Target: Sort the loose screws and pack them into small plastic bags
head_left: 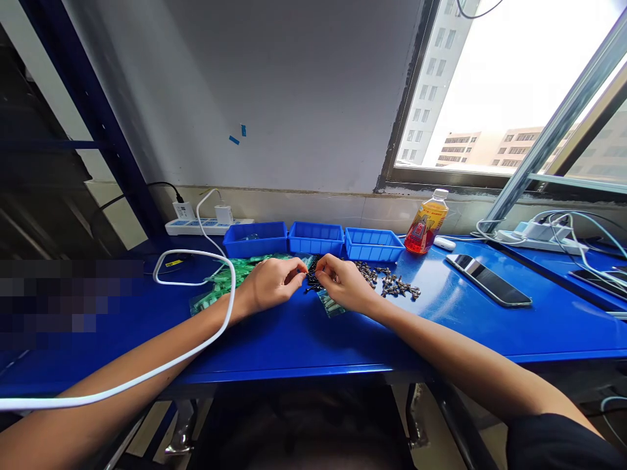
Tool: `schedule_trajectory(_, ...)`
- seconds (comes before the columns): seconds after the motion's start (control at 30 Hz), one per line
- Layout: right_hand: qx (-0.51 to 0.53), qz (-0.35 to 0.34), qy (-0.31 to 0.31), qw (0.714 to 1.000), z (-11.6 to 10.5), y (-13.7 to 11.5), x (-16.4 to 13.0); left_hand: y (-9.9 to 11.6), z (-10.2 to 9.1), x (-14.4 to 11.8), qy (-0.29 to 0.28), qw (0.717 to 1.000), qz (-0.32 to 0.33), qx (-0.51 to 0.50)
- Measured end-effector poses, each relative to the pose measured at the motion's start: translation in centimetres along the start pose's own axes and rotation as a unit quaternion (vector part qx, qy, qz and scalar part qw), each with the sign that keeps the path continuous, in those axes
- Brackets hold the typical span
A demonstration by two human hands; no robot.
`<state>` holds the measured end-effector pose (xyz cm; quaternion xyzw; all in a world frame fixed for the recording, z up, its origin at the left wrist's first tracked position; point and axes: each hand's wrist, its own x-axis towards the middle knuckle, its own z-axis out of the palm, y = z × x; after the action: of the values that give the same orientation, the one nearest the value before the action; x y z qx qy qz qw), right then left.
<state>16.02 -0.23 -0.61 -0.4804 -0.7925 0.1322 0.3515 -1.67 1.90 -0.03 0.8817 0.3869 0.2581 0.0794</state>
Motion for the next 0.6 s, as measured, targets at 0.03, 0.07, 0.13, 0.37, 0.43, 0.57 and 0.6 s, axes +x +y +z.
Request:
schedule_trajectory(0.03, 0.006, 0.0, 0.002, 1.0, 0.03, 0.04, 0.01, 0.02, -0.02, -0.01, 0.0, 1.0, 0.0, -0.002)
schedule_trajectory(0.07, 0.01, 0.0, 0.005, 1.0, 0.06, 0.08, 0.0, 0.04, -0.03, -0.02, 0.0, 1.0, 0.001, -0.005)
schedule_trajectory(0.13, 0.009, -0.001, 0.012, 1.0, 0.11, 0.13, -0.03, 0.03, -0.02, -0.02, -0.001, 1.0, 0.008, -0.01)
schedule_trajectory(0.37, -0.005, -0.009, 0.024, 1.0, 0.21, 0.26, -0.11, -0.2, 0.16, 0.05, 0.001, 1.0, 0.018, -0.009)
schedule_trajectory(0.43, -0.003, -0.008, 0.023, 1.0, 0.2, 0.23, -0.1, -0.28, 0.22, 0.04, 0.005, 1.0, 0.014, -0.006)
schedule_trajectory(0.57, -0.008, -0.004, 0.018, 1.0, 0.15, 0.1, -0.08, -0.34, 0.23, 0.03, 0.012, 1.0, 0.013, -0.008)
schedule_trajectory(0.6, -0.008, -0.004, 0.018, 1.0, 0.14, 0.07, -0.09, -0.32, 0.22, 0.03, 0.014, 1.0, 0.012, -0.012)
